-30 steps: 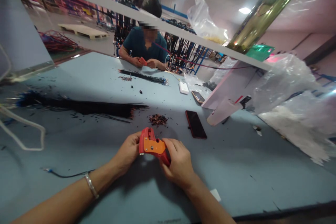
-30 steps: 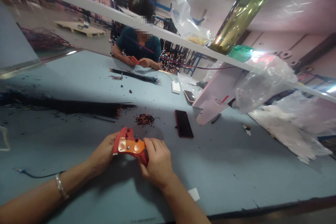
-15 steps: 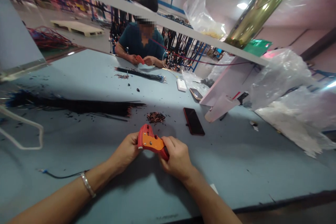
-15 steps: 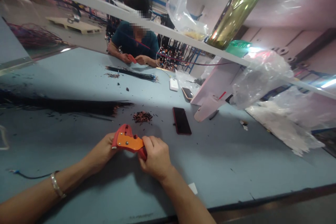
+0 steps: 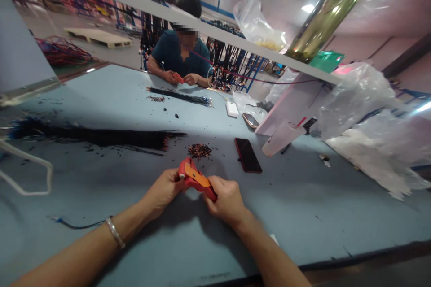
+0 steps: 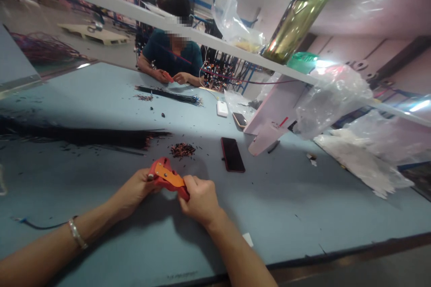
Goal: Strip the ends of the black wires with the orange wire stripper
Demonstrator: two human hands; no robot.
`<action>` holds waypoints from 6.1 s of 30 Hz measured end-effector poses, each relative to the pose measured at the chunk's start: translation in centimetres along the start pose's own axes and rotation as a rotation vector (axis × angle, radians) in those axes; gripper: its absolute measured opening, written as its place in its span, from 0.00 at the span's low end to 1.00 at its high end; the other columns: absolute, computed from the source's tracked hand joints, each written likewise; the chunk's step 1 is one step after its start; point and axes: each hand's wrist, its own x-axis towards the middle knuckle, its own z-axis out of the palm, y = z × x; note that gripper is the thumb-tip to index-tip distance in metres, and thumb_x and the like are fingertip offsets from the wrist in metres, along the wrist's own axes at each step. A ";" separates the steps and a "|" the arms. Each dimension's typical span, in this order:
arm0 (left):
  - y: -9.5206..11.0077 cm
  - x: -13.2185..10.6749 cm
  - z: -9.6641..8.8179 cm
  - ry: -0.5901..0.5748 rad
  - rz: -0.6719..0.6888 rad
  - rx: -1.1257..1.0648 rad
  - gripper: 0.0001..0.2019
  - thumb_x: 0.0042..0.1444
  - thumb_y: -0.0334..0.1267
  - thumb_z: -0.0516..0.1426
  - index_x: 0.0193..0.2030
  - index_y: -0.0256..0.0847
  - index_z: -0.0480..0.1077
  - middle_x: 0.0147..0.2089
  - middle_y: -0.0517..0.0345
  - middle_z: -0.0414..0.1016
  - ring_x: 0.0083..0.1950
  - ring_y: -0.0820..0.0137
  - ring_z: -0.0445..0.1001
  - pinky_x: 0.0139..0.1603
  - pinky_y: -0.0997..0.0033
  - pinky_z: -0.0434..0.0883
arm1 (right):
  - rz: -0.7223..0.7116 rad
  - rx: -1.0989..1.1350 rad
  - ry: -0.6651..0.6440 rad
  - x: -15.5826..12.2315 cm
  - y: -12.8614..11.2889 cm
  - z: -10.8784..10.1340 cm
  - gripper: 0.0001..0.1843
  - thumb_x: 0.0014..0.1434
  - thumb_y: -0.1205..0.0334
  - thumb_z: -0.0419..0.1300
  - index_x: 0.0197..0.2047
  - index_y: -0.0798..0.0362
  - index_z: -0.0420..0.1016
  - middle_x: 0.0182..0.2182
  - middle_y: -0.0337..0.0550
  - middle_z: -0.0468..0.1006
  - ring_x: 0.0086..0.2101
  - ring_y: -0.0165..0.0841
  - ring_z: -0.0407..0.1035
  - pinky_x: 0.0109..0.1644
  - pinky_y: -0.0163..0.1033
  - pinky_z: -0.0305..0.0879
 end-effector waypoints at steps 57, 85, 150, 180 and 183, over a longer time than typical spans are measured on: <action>0.5 0.2 -2.1 0.166 0.210 0.396 0.13 0.56 0.46 0.54 0.33 0.40 0.72 0.27 0.62 0.69 0.31 0.70 0.65 0.34 0.73 0.64 | 0.654 1.748 -0.522 -1.8 -0.7 -1.9 0.21 0.50 0.56 0.64 0.43 0.61 0.72 0.33 0.52 0.79 0.30 0.37 0.75 0.33 0.40 0.70; 0.7 -0.3 -1.7 0.099 0.322 0.371 0.11 0.58 0.41 0.53 0.29 0.38 0.69 0.25 0.64 0.65 0.27 0.75 0.62 0.31 0.76 0.63 | 0.645 1.659 -0.439 -2.0 -1.1 -1.6 0.19 0.50 0.52 0.66 0.35 0.60 0.72 0.25 0.43 0.74 0.22 0.31 0.70 0.25 0.34 0.67; 0.5 0.2 -2.4 0.269 0.233 0.546 0.12 0.57 0.44 0.52 0.30 0.39 0.69 0.25 0.62 0.68 0.28 0.72 0.65 0.31 0.75 0.62 | 0.761 1.793 -0.266 -1.5 -0.8 -1.5 0.19 0.51 0.52 0.64 0.39 0.58 0.70 0.28 0.43 0.76 0.26 0.33 0.73 0.32 0.39 0.70; 0.4 -0.7 0.4 0.120 0.072 -0.073 0.08 0.51 0.41 0.58 0.29 0.39 0.67 0.26 0.65 0.66 0.27 0.75 0.62 0.30 0.77 0.62 | 0.108 0.316 0.009 -1.4 -1.9 -1.8 0.20 0.56 0.58 0.56 0.51 0.56 0.67 0.42 0.53 0.74 0.39 0.41 0.69 0.43 0.45 0.66; 0.2 -0.7 0.5 0.084 0.036 -0.190 0.07 0.48 0.38 0.60 0.27 0.38 0.67 0.25 0.66 0.67 0.26 0.76 0.62 0.29 0.78 0.62 | 0.004 0.146 0.071 -1.4 -1.9 -1.3 0.22 0.55 0.60 0.55 0.52 0.58 0.66 0.43 0.56 0.74 0.41 0.44 0.68 0.45 0.48 0.66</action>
